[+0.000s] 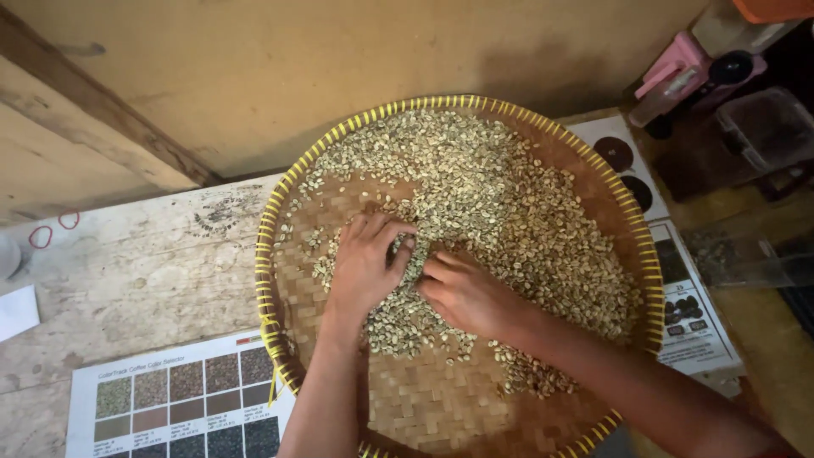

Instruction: Sorting green coffee beans by hand in a woven tray to remove defects

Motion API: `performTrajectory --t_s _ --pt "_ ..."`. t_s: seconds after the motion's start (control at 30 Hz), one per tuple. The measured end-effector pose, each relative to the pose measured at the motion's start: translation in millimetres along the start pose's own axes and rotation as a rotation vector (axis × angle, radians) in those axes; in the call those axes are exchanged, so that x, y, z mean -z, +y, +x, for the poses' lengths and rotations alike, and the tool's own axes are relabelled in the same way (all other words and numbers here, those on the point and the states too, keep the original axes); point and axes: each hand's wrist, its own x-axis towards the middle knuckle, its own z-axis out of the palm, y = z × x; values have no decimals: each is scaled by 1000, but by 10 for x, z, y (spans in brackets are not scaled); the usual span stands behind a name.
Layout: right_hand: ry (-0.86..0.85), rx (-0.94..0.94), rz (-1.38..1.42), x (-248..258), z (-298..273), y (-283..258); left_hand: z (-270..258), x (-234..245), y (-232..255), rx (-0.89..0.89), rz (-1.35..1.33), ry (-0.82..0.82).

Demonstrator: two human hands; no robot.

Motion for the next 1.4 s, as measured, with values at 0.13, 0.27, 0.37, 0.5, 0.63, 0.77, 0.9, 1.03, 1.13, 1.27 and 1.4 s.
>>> performTrajectory --t_s 0.13,0.27,0.37,0.5,0.63,0.77,0.9,1.03,1.13,1.27,1.4 --pt "-37 -43 14 -109 19 50 38 75 51 0 -3 -6" --pt "-41 -71 51 -263 14 127 57 138 129 31 -22 -3" --pt "-69 -122 71 -295 46 112 28 56 57 37 -21 1" --pt "-89 -148 22 -306 88 115 35 87 63 42 -17 5" --pt "-75 -104 -48 -312 104 79 61 173 128 56 -20 -4" --pt "-95 -106 -55 -171 148 -8 43 124 104 50 -7 -4" --pt "-87 -81 -41 -316 102 92 43 103 63 52 -23 -8" --pt "-112 -54 -20 -355 8 201 29 72 21 47 -11 5" --pt "-144 -71 37 -273 -35 229 28 81 10 41 -13 -2" --pt "-129 -113 73 -126 -26 153 7 70 17 47 -38 -5" --pt "-89 -53 45 -292 -49 267 37 101 66 39 -33 13"
